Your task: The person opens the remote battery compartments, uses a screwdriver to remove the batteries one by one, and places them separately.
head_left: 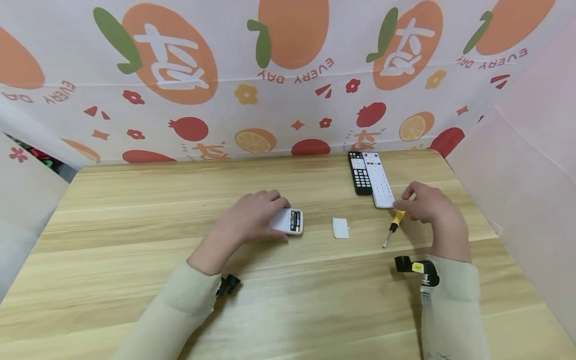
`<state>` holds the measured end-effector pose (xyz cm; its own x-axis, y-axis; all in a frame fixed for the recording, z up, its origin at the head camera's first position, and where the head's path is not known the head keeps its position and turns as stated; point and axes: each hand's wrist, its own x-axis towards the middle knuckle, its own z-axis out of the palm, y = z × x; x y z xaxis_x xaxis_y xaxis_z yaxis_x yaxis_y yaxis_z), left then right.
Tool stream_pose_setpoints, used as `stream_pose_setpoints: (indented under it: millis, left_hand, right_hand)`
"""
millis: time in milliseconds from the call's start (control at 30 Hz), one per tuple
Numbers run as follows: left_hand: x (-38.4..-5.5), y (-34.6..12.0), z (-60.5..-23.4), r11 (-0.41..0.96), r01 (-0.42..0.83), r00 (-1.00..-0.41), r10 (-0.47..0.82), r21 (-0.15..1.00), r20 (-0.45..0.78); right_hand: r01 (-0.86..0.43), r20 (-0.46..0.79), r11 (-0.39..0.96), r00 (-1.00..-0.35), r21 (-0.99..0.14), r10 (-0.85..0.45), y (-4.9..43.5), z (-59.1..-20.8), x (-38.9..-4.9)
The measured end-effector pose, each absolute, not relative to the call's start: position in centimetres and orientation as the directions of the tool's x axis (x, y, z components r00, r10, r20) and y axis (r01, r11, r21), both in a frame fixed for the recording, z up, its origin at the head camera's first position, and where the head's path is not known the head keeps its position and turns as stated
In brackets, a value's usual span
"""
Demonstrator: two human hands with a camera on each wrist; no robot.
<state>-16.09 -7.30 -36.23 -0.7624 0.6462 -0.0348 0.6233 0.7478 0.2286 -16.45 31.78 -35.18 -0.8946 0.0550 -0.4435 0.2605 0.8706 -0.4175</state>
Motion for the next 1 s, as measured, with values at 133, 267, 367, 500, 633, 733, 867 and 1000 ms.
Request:
stream_pose_setpoints:
  millis: [133, 267, 367, 500, 633, 733, 867, 1000]
  left_hand:
    - [-16.2, -7.5, -36.9, 0.751, 0.629, -0.754, 0.653, 0.203, -0.08]
    - [-16.2, -7.1, -37.5, 0.763, 0.615, -0.758, 0.642, 0.198, -0.119]
    - [-16.2, -7.1, -37.9, 0.776, 0.604, -0.767, 0.628, 0.183, -0.133]
    - [-16.2, -7.3, -38.0, 0.789, 0.589, -0.779, 0.612, 0.173, -0.138]
    - [-16.0, -7.6, -37.7, 0.797, 0.574, -0.785, 0.601, 0.189, -0.152]
    - [-15.9, -7.6, -37.4, 0.802, 0.568, -0.788, 0.595, 0.184, -0.161]
    - [-15.8, -7.3, -37.4, 0.804, 0.571, -0.786, 0.594, 0.164, -0.172]
    - [-15.6, -6.9, -37.5, 0.807, 0.572, -0.787, 0.59, 0.148, -0.181]
  right_hand:
    - [0.33, -0.496, 0.844, -0.864, -0.422, 0.09, 32.8, -36.1, -16.4]
    - [0.354, -0.519, 0.835, -0.849, -0.42, 0.099, 32.7, -37.1, -16.9]
    - [0.354, -0.523, 0.828, -0.848, -0.434, 0.088, 32.3, -37.4, -17.4]
    - [0.354, -0.502, 0.822, -0.859, -0.446, 0.097, 31.9, -37.0, -17.5]
    - [0.287, -0.38, 0.819, -0.92, -0.497, 0.092, 30.8, -35.5, -17.0]
    - [0.172, -0.254, 0.795, -0.967, -0.582, 0.023, 28.9, -34.0, -16.6]
    - [-0.025, -0.047, 0.658, -0.995, -0.753, -0.091, 25.0, -33.3, -16.2]
    - [-0.241, 0.197, 0.454, -0.97, -0.858, -0.143, 20.9, -34.1, -15.6]
